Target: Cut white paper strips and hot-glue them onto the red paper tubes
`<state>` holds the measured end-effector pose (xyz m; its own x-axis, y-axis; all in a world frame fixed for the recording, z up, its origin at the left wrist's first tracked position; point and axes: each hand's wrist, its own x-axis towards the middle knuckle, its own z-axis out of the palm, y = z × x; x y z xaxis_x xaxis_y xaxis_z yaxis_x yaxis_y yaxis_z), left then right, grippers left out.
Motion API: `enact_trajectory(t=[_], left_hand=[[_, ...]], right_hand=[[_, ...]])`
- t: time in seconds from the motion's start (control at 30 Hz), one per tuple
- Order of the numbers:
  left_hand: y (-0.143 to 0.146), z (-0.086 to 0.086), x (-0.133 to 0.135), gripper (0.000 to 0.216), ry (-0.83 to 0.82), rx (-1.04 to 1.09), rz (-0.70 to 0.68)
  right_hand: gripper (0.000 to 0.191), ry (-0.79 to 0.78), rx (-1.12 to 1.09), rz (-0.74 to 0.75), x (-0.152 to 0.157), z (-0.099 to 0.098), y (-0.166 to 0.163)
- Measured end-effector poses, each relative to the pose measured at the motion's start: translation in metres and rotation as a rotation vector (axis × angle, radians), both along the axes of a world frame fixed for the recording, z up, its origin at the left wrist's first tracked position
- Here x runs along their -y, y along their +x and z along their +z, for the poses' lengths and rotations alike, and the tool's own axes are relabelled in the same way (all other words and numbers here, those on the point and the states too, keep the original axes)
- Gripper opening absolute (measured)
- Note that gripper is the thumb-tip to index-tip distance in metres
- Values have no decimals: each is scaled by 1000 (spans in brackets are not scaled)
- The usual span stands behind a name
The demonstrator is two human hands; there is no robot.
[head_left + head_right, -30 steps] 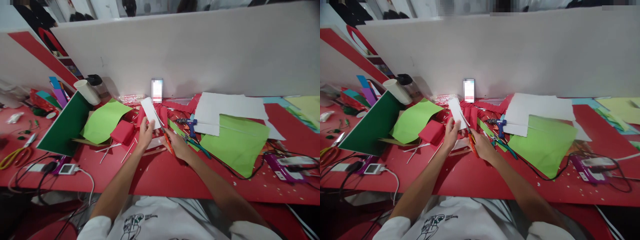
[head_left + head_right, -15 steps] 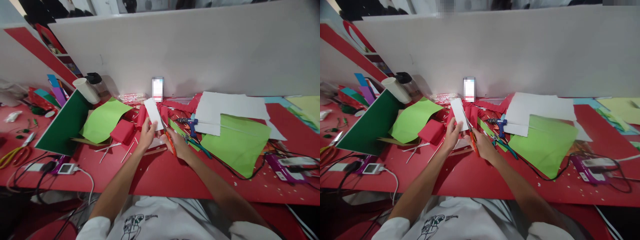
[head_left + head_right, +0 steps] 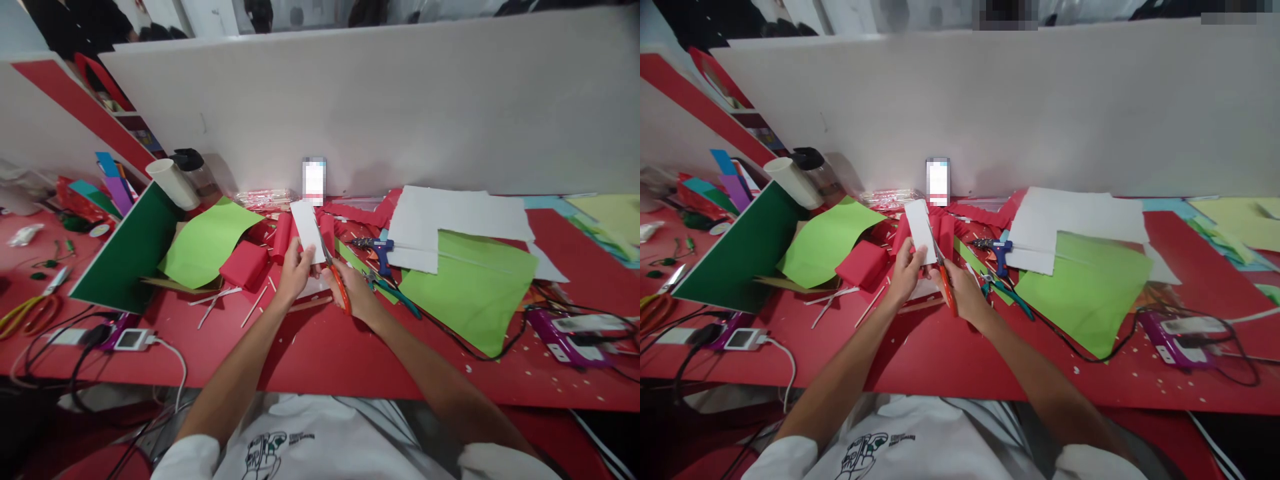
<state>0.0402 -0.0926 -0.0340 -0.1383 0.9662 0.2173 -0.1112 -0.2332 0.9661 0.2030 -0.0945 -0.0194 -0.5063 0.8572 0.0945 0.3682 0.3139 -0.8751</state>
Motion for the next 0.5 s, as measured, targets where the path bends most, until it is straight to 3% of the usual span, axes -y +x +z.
enact_trajectory(t=[0.5], left_hand=[[-1,-2,0,45,-1,56,0]], right_hand=[[45,117,25,-47,-3,-4,-4]])
